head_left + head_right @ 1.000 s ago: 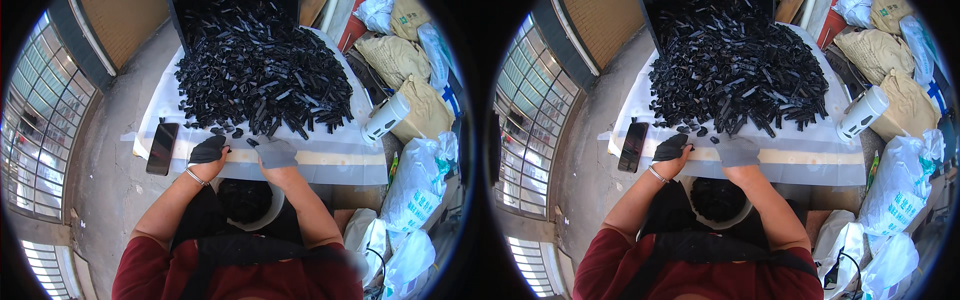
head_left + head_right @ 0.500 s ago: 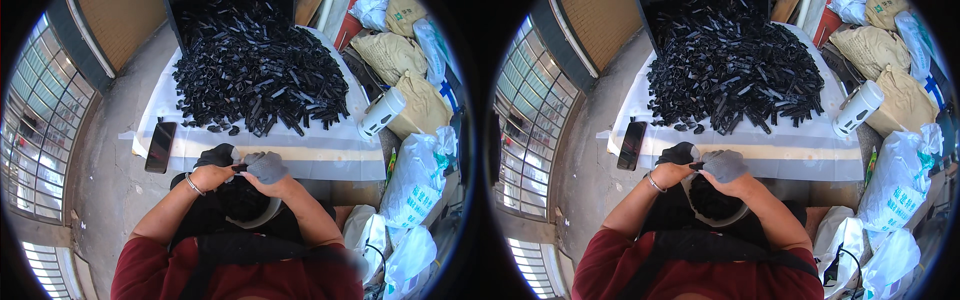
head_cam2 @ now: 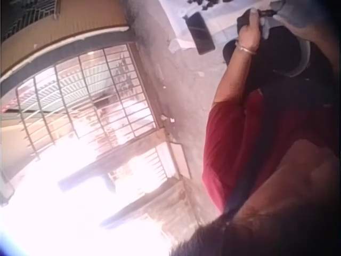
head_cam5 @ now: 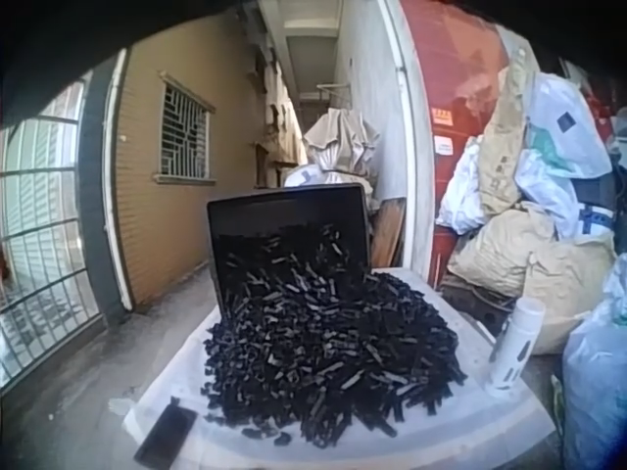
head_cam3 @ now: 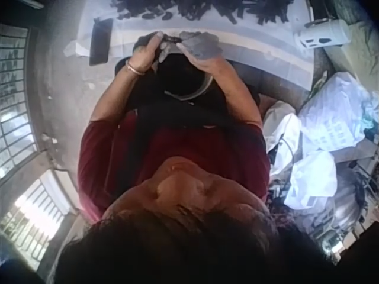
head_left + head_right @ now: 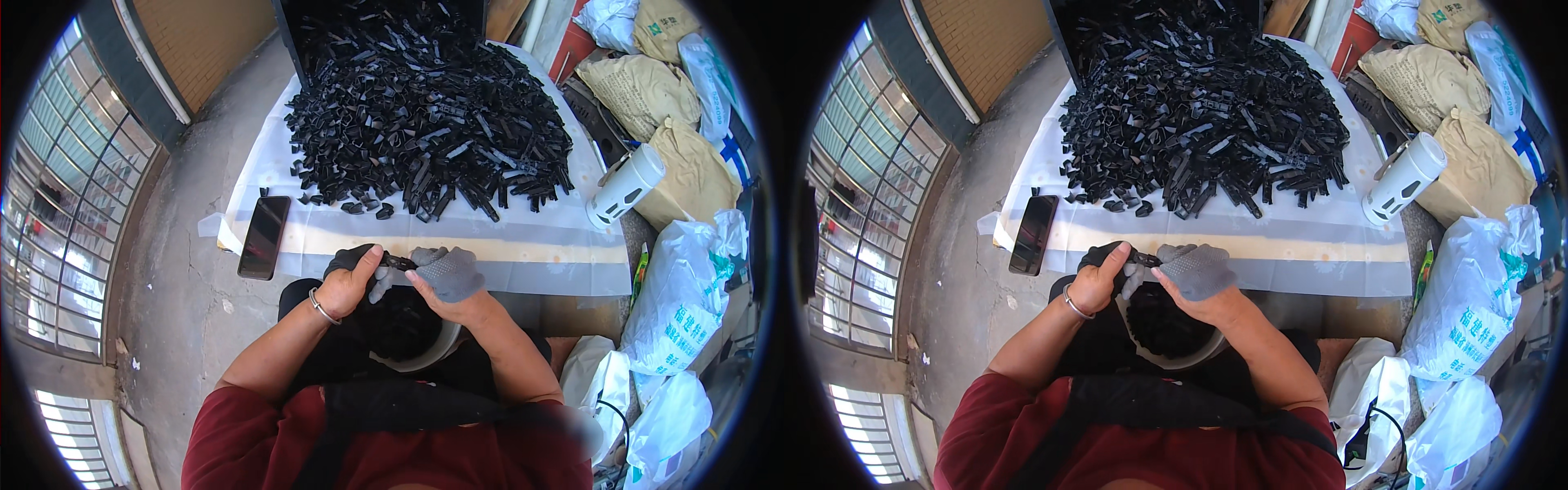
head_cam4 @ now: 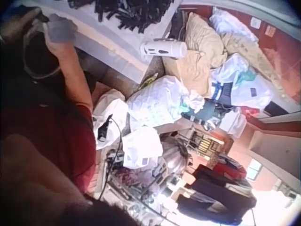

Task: Manually sorting and collecting small black plastic components from a pile on a table into a bucket.

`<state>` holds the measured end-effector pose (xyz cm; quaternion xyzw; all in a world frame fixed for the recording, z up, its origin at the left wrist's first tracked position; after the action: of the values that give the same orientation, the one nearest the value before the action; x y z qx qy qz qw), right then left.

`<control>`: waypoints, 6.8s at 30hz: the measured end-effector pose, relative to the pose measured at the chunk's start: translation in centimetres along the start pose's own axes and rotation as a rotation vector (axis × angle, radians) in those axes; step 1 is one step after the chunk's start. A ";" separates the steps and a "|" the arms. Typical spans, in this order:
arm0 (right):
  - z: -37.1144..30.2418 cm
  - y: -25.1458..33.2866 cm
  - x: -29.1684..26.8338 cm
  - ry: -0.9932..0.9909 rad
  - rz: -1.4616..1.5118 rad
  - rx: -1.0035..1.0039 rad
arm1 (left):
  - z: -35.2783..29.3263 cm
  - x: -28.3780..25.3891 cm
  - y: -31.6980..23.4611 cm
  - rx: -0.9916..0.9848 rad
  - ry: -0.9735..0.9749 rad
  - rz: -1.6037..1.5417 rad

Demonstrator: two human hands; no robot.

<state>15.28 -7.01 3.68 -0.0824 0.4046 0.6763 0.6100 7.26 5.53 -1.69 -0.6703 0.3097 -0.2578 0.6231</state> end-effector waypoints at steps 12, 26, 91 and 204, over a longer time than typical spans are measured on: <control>-1.4 1.6 1.6 -0.067 -0.119 -0.163 | -1.1 1.2 -3.1 0.556 -0.050 0.520; 0.2 0.9 1.9 0.229 -0.013 -0.018 | -0.9 0.5 -2.9 0.491 0.096 0.639; 1.3 -8.4 -2.9 -0.019 -0.451 0.331 | 2.7 1.8 -4.0 0.551 0.092 1.085; 0.8 3.2 1.8 0.219 -0.303 -0.126 | -1.3 -0.1 -4.9 0.474 0.115 0.526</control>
<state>12.27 -4.91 4.58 -0.2534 0.4087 0.5877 0.6506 6.69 4.82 3.28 -0.3887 0.4378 -0.1908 0.7879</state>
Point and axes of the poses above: each hand's wrist, its own z-axis towards the middle knuckle, its own x-axis out of the palm, y = z × x, the point moved 7 cm from there along z, towards the middle knuckle, and after that the axes turned 15 degrees about -y, right-handed, at the moved point
